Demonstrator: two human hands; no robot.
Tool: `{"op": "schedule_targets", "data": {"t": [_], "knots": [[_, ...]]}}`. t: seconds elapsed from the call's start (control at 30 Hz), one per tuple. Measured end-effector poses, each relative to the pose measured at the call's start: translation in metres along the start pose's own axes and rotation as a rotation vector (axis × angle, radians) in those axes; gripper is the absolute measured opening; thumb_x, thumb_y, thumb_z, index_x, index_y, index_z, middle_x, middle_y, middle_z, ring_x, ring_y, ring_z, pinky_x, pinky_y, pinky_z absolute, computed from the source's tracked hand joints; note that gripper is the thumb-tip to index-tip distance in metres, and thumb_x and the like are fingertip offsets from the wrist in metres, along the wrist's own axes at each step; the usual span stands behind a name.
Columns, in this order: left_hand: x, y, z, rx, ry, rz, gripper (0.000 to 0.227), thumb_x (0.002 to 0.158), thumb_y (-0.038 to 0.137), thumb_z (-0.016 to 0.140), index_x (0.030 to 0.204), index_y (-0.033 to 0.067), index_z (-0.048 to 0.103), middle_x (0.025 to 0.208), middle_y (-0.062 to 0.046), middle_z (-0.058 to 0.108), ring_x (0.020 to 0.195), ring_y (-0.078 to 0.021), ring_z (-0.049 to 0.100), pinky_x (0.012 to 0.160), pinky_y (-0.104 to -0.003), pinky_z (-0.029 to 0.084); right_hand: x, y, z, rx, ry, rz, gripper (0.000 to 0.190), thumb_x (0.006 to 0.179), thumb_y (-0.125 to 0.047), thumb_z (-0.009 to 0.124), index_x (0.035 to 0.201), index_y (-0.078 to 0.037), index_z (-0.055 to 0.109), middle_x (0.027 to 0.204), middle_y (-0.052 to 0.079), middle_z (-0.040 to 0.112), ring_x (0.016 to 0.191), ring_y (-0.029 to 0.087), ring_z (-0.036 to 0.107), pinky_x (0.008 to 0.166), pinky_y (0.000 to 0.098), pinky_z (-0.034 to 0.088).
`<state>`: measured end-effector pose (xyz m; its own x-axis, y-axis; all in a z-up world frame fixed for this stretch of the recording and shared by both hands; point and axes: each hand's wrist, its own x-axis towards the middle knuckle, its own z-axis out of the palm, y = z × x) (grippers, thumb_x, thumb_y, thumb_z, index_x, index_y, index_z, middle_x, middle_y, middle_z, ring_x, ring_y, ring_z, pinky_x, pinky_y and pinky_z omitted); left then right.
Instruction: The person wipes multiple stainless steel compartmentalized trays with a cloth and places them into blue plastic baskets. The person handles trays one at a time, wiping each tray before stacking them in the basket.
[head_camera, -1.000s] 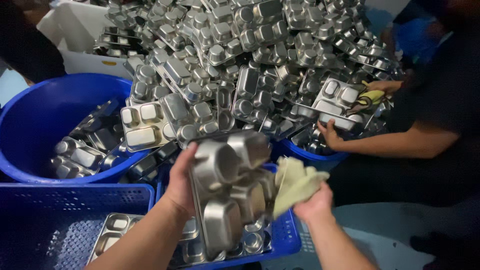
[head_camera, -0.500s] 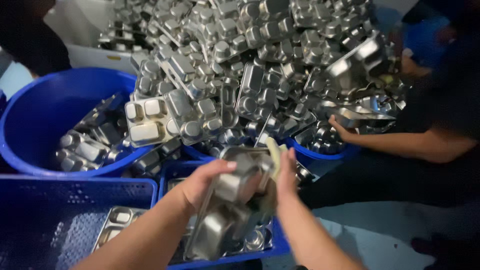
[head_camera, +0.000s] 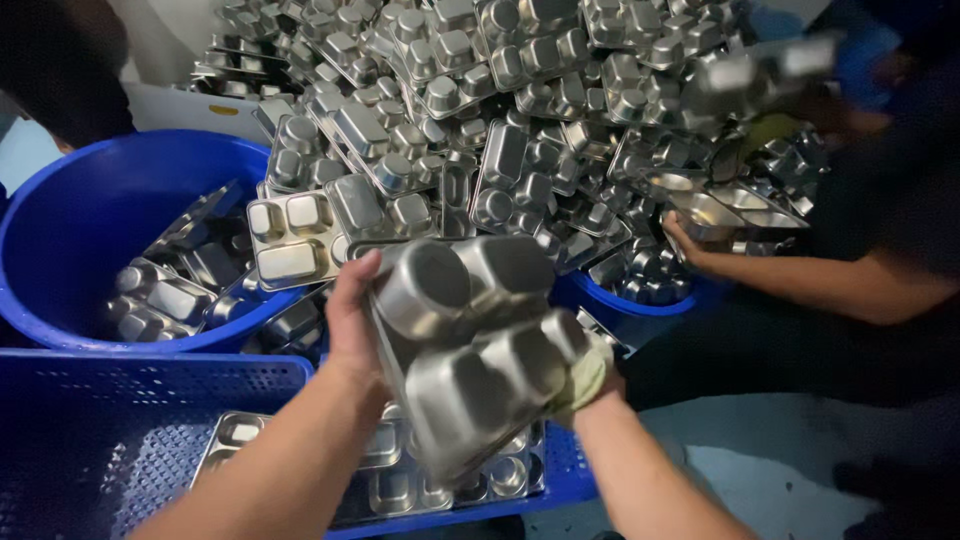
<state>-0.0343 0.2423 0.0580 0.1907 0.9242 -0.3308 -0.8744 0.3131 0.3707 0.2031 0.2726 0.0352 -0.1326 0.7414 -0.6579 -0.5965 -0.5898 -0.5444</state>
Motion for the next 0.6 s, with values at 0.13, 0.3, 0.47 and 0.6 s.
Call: {"op": "schedule_targets", "data": {"t": [0.13,0.3,0.47,0.6], "knots": [[0.035,-0.010,0.000,-0.047,0.001,0.105,0.061,0.078,0.055,0.058,0.118,0.0108,0.068,0.109,-0.014,0.072,0.095,-0.0352,0.071,0.089,-0.055,0.057,-0.014,0.063,0.035,-0.012,-0.024,0.084,0.070,0.094,-0.064,0.040,0.129,-0.008,0.064,0.117,0.018,0.071,0.101,0.034,0.071,0.087,0.0527,0.058],[0.040,-0.004,0.003,0.538,-0.012,0.220,0.072,0.073,0.042,0.065,0.138,0.0143,0.055,0.110,-0.016,0.070,0.094,-0.0351,0.069,0.083,-0.056,0.056,-0.032,0.076,0.027,-0.296,-0.067,0.123,0.073,0.091,-0.068,0.039,0.128,-0.009,0.063,0.115,0.017,0.072,0.101,0.034,0.071,0.086,0.0544,0.057],[0.003,-0.041,0.004,1.841,-0.399,0.617,0.106,0.053,0.036,0.097,0.147,0.0190,0.051,0.152,-0.025,0.045,0.140,-0.0423,0.043,0.108,-0.059,0.033,-0.014,0.007,0.011,-0.224,-0.069,0.052,0.076,0.088,-0.071,0.038,0.128,-0.010,0.062,0.113,0.016,0.072,0.100,0.035,0.071,0.084,0.0560,0.056],[0.003,-0.049,-0.014,2.045,-0.570,0.534,0.089,0.060,0.044,0.094,0.139,0.0280,0.056,0.162,-0.012,0.033,0.150,-0.0377,0.027,0.111,-0.071,0.017,0.035,0.020,-0.016,-0.325,0.008,-0.061,0.048,0.093,-0.033,0.064,0.132,-0.005,0.062,0.115,0.020,0.070,0.104,0.037,0.070,0.085,0.0562,0.059]]}}
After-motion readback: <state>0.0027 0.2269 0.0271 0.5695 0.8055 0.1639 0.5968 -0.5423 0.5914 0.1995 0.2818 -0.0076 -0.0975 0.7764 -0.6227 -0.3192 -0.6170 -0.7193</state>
